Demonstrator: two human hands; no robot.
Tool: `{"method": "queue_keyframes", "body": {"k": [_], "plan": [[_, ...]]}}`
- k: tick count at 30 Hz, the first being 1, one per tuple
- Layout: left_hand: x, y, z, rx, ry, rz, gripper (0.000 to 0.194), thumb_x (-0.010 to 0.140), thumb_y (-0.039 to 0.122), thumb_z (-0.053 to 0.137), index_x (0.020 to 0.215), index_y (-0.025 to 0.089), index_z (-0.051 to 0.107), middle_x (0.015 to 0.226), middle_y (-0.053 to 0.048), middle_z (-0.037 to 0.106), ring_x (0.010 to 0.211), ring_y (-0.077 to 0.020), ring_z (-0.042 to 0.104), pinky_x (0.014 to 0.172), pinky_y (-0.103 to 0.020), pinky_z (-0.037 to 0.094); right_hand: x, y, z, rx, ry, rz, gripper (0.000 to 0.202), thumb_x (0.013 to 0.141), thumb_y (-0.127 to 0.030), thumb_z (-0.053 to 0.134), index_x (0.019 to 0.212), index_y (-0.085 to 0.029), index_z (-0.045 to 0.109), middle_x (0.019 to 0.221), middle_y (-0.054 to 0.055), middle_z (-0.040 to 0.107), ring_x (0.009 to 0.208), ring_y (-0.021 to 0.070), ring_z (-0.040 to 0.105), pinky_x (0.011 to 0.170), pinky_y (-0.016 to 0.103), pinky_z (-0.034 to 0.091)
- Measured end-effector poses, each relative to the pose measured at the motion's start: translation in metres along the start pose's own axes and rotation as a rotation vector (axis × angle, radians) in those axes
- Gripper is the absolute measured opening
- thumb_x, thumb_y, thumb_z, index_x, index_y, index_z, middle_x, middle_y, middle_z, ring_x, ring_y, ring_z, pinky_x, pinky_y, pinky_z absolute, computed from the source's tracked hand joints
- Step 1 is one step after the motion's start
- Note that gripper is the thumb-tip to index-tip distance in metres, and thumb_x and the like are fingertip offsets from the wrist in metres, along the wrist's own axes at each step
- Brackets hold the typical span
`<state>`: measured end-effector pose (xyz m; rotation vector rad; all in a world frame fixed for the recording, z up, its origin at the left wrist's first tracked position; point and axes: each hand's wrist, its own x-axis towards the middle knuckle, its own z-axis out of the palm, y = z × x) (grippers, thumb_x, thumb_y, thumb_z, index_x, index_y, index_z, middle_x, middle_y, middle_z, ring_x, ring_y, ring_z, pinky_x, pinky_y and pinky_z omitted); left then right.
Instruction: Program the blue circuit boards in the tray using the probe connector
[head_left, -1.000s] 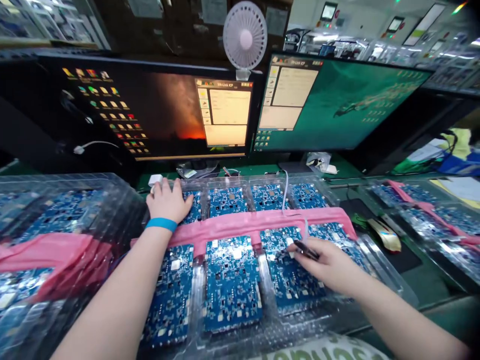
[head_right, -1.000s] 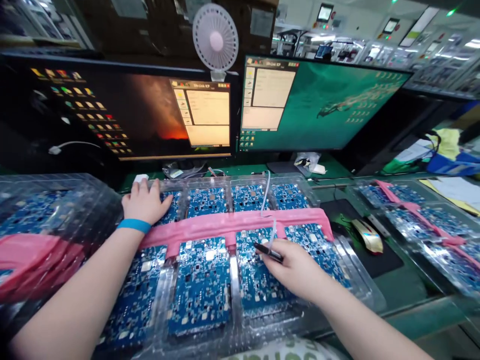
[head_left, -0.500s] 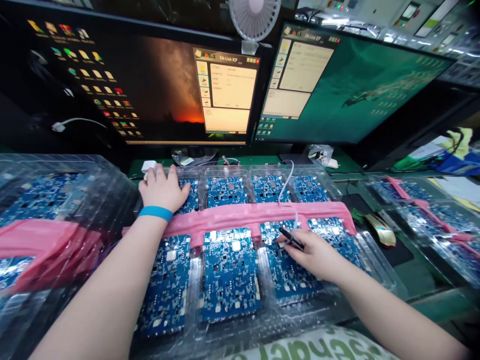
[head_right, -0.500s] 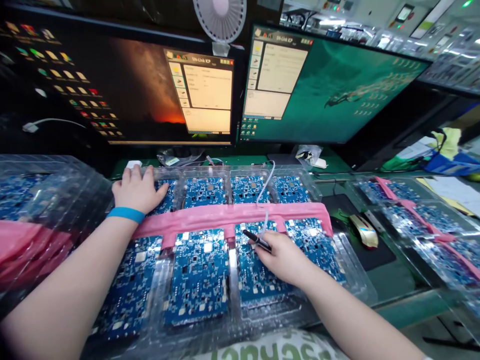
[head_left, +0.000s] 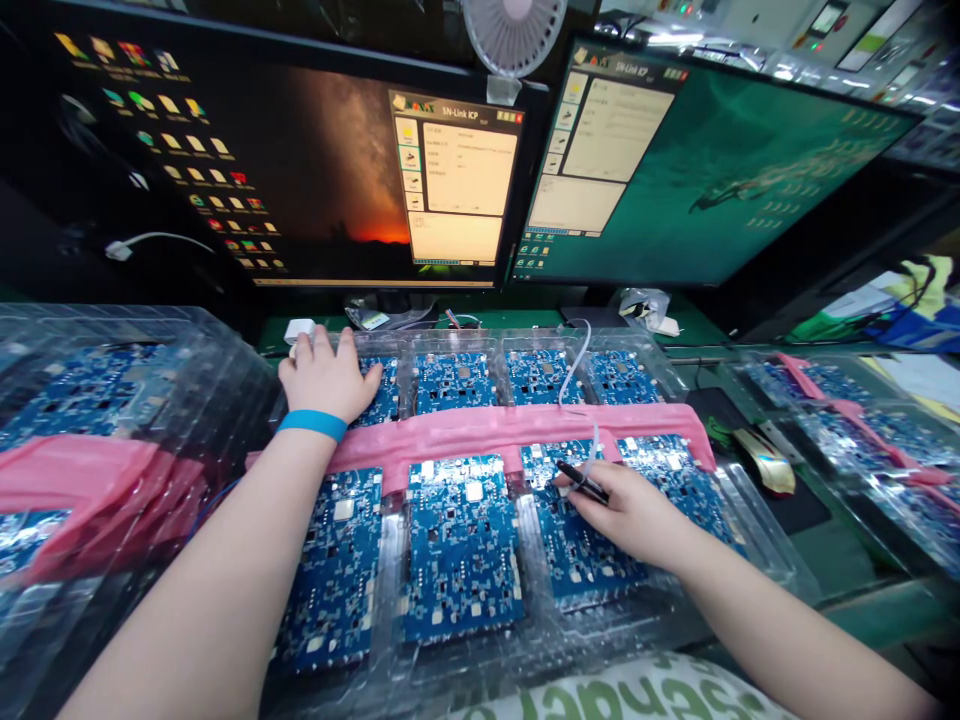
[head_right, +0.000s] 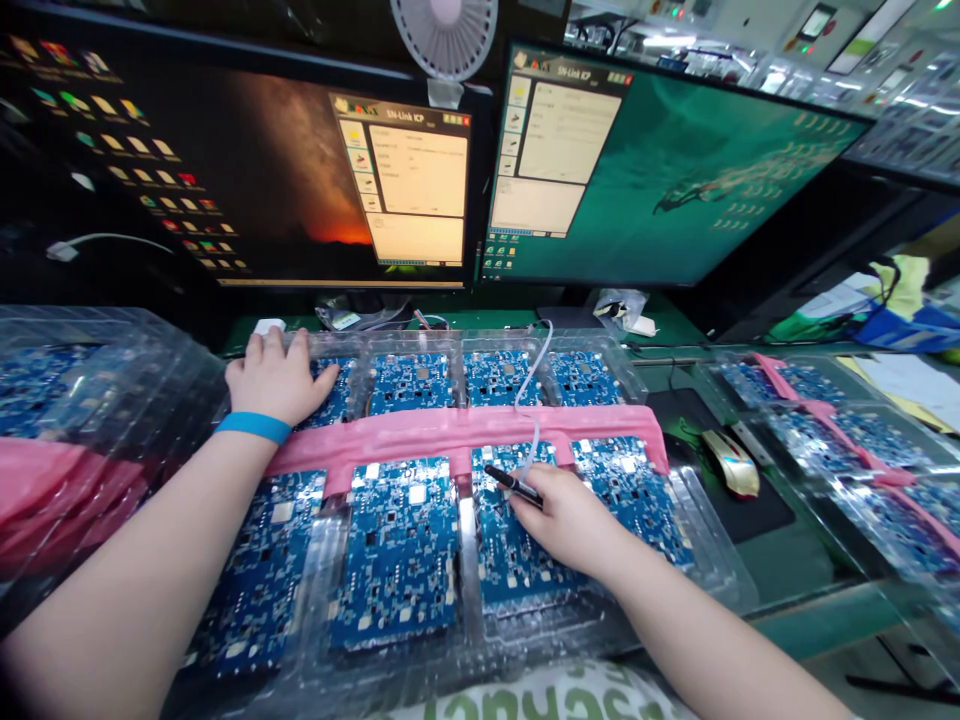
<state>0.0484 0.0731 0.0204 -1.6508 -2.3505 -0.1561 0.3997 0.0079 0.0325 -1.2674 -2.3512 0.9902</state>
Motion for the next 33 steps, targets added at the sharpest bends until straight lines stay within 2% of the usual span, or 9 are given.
{"method": "queue_keyframes", "body": {"k": [6,11,13,17,21,26,29,33], "plan": [[-0.0001,-0.0007,-0.0004,-0.043,-0.005,-0.004,0.065,0.078,0.052,0.031,0.13,0.013,0.025,0.136,-0.019,0.021,0.123,-0.036,0.014,0.091,-0.048,0.018,0.0006,0.0019,0.0019,0.03,0.041,-0.007,0.022,0.08,-0.028,0.044,0.093,-0.017,0.059,0.082,0.003,0.057,0.074,0.0144,0.053,0.067,0.024,0.042],[-0.0006,-0.0006,-0.0008,-0.021,0.034,0.007,0.064,0.078,0.051,0.032,0.129,0.013,0.028,0.134,-0.02,0.025,0.122,-0.0359,0.018,0.088,-0.049,0.022,-0.0022,0.0017,0.0012,0.079,0.07,0.078,0.026,0.082,-0.032,0.042,0.093,-0.017,0.061,0.071,0.001,0.058,0.066,0.0135,0.054,0.06,0.022,0.042],[-0.0005,-0.0004,-0.0011,-0.013,0.031,0.005,0.063,0.078,0.051,0.032,0.129,0.013,0.028,0.134,-0.02,0.026,0.122,-0.0359,0.019,0.088,-0.049,0.022,-0.0032,-0.0001,-0.0007,0.115,0.07,0.088,0.027,0.083,-0.032,0.041,0.096,-0.018,0.06,0.074,0.002,0.059,0.069,0.0136,0.055,0.062,0.021,0.043],[0.0,-0.0005,-0.0009,-0.003,0.009,-0.005,0.064,0.078,0.05,0.033,0.13,0.014,0.027,0.135,-0.019,0.024,0.123,-0.0352,0.017,0.089,-0.048,0.022,-0.0026,-0.0046,-0.0043,0.087,0.051,0.015,0.024,0.084,-0.029,0.041,0.092,-0.019,0.06,0.086,0.003,0.057,0.079,0.0138,0.053,0.071,0.023,0.042],[0.0003,-0.0003,-0.0014,-0.012,0.03,0.006,0.064,0.078,0.051,0.033,0.129,0.013,0.028,0.134,-0.02,0.025,0.122,-0.0361,0.019,0.088,-0.049,0.023,-0.0003,-0.0042,-0.0035,0.054,0.07,0.018,0.025,0.084,-0.034,0.042,0.086,-0.017,0.06,0.081,0.004,0.056,0.077,0.0148,0.052,0.073,0.025,0.042],[-0.0006,0.0013,-0.0043,-0.031,0.036,0.006,0.063,0.078,0.05,0.032,0.128,0.012,0.03,0.133,-0.021,0.027,0.121,-0.0368,0.02,0.087,-0.049,0.023,0.0002,0.0001,0.0014,0.017,0.109,-0.029,0.022,0.082,-0.023,0.039,0.09,-0.018,0.059,0.086,0.003,0.055,0.081,0.0144,0.051,0.073,0.024,0.041],[-0.0006,0.001,-0.0034,-0.036,0.039,0.005,0.063,0.077,0.05,0.032,0.128,0.012,0.03,0.133,-0.02,0.026,0.121,-0.0367,0.019,0.087,-0.049,0.022,-0.0003,-0.0004,0.0031,0.015,0.135,0.009,0.026,0.078,-0.018,0.04,0.099,-0.02,0.056,0.091,0.001,0.055,0.083,0.0143,0.051,0.074,0.023,0.04],[-0.0001,-0.0007,-0.0002,-0.036,0.054,0.01,0.063,0.077,0.051,0.032,0.128,0.013,0.03,0.133,-0.021,0.027,0.121,-0.0369,0.02,0.087,-0.05,0.023,-0.0003,-0.0033,0.004,0.006,0.083,0.014,0.026,0.075,-0.016,0.041,0.097,-0.021,0.054,0.09,0.0,0.055,0.082,0.0136,0.051,0.073,0.022,0.04]]}}
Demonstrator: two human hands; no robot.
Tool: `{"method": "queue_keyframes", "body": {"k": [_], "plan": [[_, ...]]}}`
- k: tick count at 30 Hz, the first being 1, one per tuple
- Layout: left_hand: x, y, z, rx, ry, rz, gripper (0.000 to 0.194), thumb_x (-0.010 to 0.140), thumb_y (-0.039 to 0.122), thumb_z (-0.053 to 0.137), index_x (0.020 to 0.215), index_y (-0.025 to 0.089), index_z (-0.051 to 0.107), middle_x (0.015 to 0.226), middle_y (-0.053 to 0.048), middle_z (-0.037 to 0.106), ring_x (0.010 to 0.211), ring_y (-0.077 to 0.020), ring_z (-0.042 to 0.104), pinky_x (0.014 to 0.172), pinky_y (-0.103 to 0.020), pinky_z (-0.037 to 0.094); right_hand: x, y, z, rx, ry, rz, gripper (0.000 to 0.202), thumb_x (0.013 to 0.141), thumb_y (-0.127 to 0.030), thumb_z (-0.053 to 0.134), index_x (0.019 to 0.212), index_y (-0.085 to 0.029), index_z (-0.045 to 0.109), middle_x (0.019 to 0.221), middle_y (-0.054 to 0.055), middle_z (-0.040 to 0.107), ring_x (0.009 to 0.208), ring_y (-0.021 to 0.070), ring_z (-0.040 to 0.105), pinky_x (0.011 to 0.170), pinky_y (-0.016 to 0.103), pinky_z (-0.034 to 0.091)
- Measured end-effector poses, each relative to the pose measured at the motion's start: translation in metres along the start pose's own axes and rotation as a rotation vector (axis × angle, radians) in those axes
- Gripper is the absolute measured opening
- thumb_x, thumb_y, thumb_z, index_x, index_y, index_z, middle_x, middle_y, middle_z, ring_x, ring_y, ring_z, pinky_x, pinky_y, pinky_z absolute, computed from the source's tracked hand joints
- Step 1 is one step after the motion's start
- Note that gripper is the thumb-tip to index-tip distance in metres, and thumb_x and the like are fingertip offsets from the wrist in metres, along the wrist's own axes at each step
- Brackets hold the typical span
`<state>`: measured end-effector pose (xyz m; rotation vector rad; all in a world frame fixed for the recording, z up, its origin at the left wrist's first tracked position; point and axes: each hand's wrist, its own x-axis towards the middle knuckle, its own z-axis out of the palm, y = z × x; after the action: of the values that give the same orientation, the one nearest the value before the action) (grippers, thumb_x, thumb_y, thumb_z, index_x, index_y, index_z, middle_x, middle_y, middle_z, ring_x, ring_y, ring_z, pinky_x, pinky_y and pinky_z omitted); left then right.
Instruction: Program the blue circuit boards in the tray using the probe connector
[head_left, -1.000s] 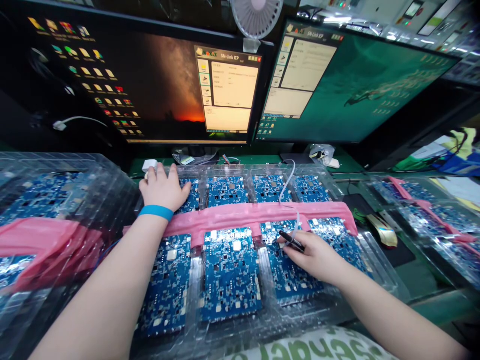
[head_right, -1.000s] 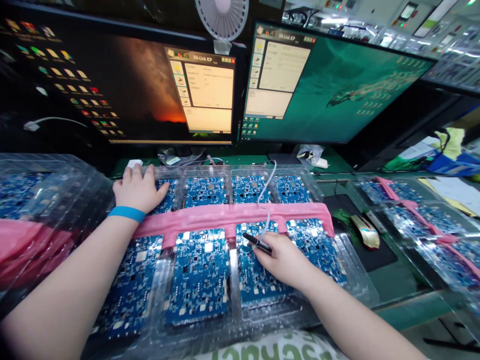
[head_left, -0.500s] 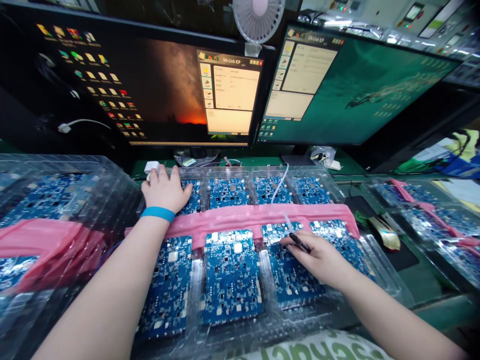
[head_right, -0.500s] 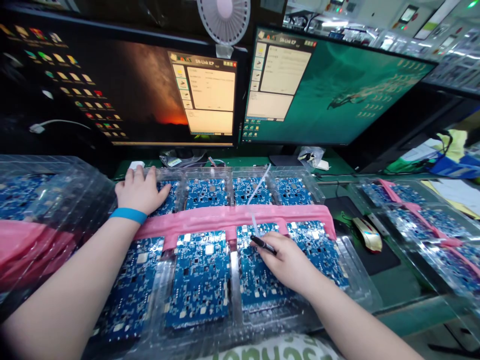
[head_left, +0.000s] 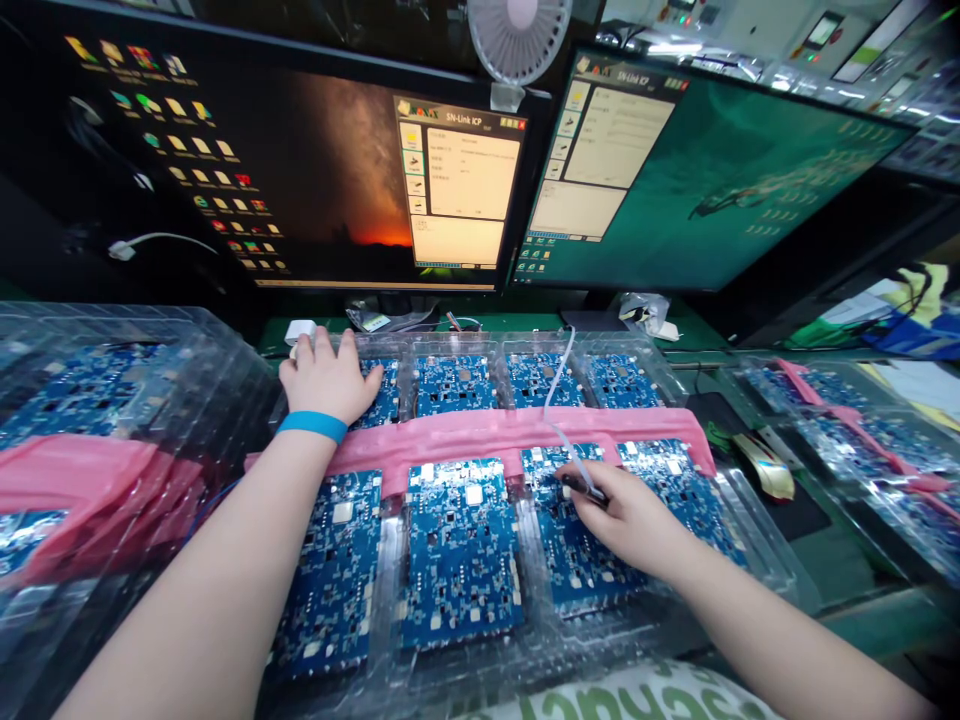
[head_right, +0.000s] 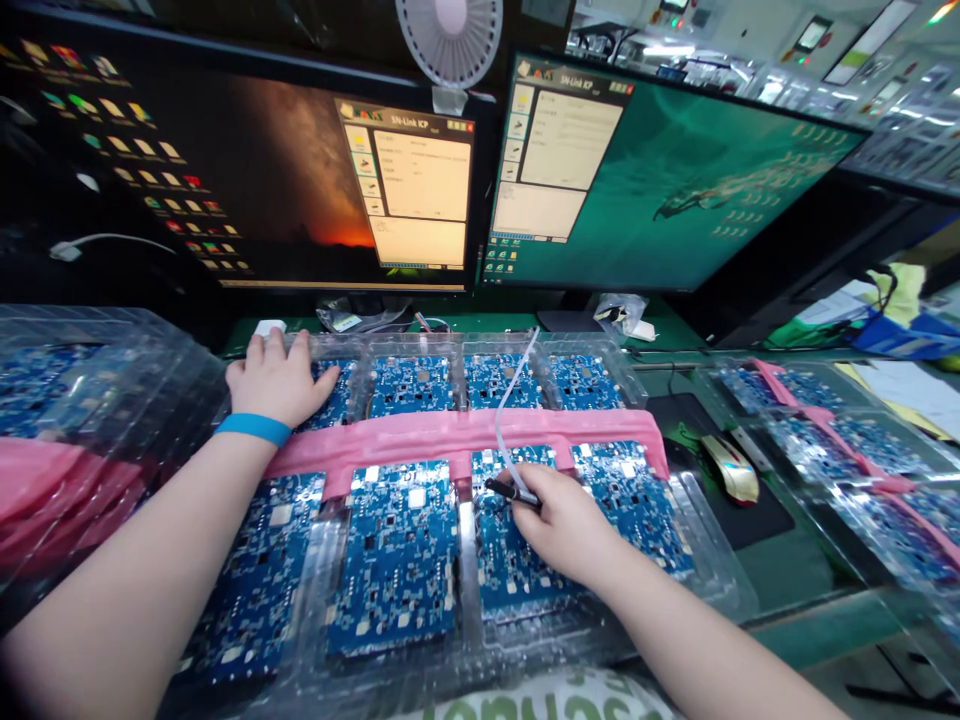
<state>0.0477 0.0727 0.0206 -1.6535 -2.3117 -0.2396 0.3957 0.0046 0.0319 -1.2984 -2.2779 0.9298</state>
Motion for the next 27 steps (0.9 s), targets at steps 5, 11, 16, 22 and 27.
{"method": "queue_keyframes", "body": {"k": [5,11,16,22,27], "plan": [[0.0,0.0,0.001,0.001,-0.016,-0.002,0.065,0.077,0.052,0.032,0.129,0.013,0.028,0.134,-0.02,0.025,0.122,-0.0365,0.018,0.087,-0.05,0.021,0.002,0.0,0.001,-0.04,-0.03,-0.011,0.022,0.075,-0.017,0.041,0.092,-0.02,0.054,0.081,0.0,0.055,0.073,0.0129,0.051,0.066,0.021,0.039],[0.0,0.001,0.0,0.002,-0.004,0.006,0.064,0.077,0.052,0.031,0.128,0.012,0.03,0.132,-0.021,0.027,0.121,-0.0367,0.019,0.086,-0.05,0.022,0.004,-0.002,0.002,-0.055,-0.043,-0.003,0.021,0.076,-0.019,0.042,0.093,-0.02,0.055,0.085,0.001,0.056,0.077,0.0138,0.051,0.067,0.022,0.039],[0.0,0.0,0.0,-0.001,-0.006,0.005,0.064,0.078,0.052,0.03,0.128,0.013,0.029,0.133,-0.021,0.026,0.121,-0.0366,0.018,0.086,-0.05,0.022,0.005,-0.005,0.003,-0.151,-0.059,-0.002,0.013,0.078,-0.019,0.044,0.082,-0.019,0.056,0.078,0.0,0.055,0.073,0.0127,0.05,0.061,0.021,0.036],[0.0,0.001,0.0,0.017,-0.025,-0.002,0.065,0.078,0.053,0.03,0.129,0.013,0.028,0.134,-0.02,0.025,0.122,-0.0361,0.017,0.087,-0.05,0.022,0.006,-0.006,0.004,-0.227,-0.075,0.031,0.009,0.076,-0.015,0.049,0.076,-0.019,0.057,0.074,-0.002,0.054,0.068,0.0114,0.049,0.059,0.02,0.034],[0.001,0.001,-0.002,0.041,-0.043,-0.014,0.064,0.078,0.052,0.03,0.13,0.014,0.026,0.135,-0.019,0.023,0.123,-0.035,0.016,0.088,-0.049,0.022,0.01,-0.008,0.004,-0.319,-0.086,0.082,0.009,0.076,-0.014,0.05,0.074,-0.02,0.057,0.073,-0.002,0.054,0.066,0.0116,0.049,0.057,0.021,0.033]]}}
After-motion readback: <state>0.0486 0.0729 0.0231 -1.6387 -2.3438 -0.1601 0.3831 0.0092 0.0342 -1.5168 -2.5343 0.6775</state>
